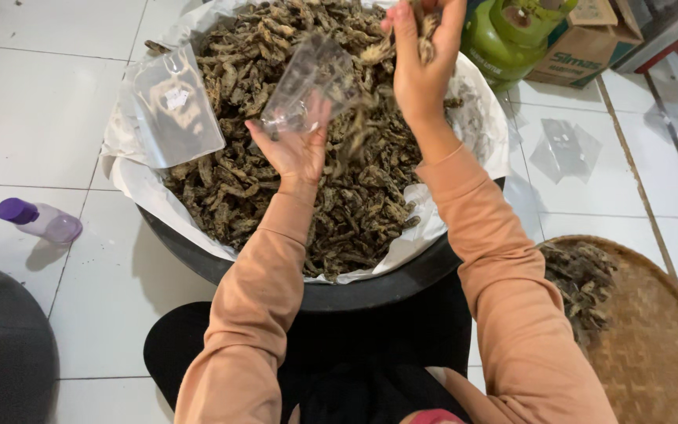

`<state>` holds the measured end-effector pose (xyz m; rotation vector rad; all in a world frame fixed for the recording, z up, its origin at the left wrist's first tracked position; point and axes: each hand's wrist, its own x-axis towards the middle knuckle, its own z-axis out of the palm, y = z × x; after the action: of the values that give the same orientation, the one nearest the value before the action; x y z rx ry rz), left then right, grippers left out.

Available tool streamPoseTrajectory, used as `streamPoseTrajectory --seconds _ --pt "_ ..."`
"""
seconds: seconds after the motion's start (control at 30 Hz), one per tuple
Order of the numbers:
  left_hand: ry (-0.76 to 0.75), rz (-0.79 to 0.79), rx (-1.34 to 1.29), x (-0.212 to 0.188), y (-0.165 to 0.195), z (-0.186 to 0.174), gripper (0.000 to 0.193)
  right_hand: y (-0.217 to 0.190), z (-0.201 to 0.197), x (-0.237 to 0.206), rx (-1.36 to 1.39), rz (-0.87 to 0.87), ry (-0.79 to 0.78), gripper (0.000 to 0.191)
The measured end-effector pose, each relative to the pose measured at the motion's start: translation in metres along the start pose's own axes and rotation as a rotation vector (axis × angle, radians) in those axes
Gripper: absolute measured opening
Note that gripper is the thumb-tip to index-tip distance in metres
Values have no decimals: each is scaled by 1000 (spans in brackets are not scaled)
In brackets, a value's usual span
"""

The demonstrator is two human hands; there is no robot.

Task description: The person sits on the floor in front of a large basin filled with dried seafood pieces. They pick up handfuls of the dried items, place them into small clear plastic bags, and set filled bags on a woven tray beside them, repeating the packing cycle.

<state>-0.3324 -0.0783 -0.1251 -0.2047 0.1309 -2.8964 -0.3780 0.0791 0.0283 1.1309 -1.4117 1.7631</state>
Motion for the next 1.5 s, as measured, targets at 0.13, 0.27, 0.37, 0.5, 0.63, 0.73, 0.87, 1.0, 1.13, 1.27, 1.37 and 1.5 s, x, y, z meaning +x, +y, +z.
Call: streamPoseTrajectory --seconds 0.13,0.27,0.37,0.5,0.63,0.73,0.87,1.0,1.13,1.27,1.37,1.5 --pt "97 -35 82 -7 -6 13 103 6 13 -4 -75 -36 -99 20" --pt "155 0 193 -8 -9 10 104 18 30 -5 -400 15 -207 25" --pt "69 13 150 -5 -4 3 110 25 31 -18 -474 146 -424 31" --pt "111 83 163 1 2 3 107 33 4 -27 -355 394 -529 40" --pt "156 87 122 -1 6 12 107 42 -22 -15 -390 459 -377 41" --pt "134 126 88 0 16 17 109 41 -26 -16 -449 561 -382 43" --pt "30 166 87 4 23 10 110 42 -9 -55 -972 794 -1016 116" --pt "64 116 62 8 20 -4 111 66 -9 -80 -1080 913 -1216 99" --pt "110 122 83 13 19 -11 108 85 -35 -68 -1030 727 -1015 82" --pt "179 152 113 15 20 -11 107 65 -58 -36 -610 604 -608 49" --pt "242 164 131 14 19 -8 107 32 -67 -6 -192 696 -361 50" --pt "250 190 183 9 16 -4 111 -8 -60 18 -191 294 -485 42"
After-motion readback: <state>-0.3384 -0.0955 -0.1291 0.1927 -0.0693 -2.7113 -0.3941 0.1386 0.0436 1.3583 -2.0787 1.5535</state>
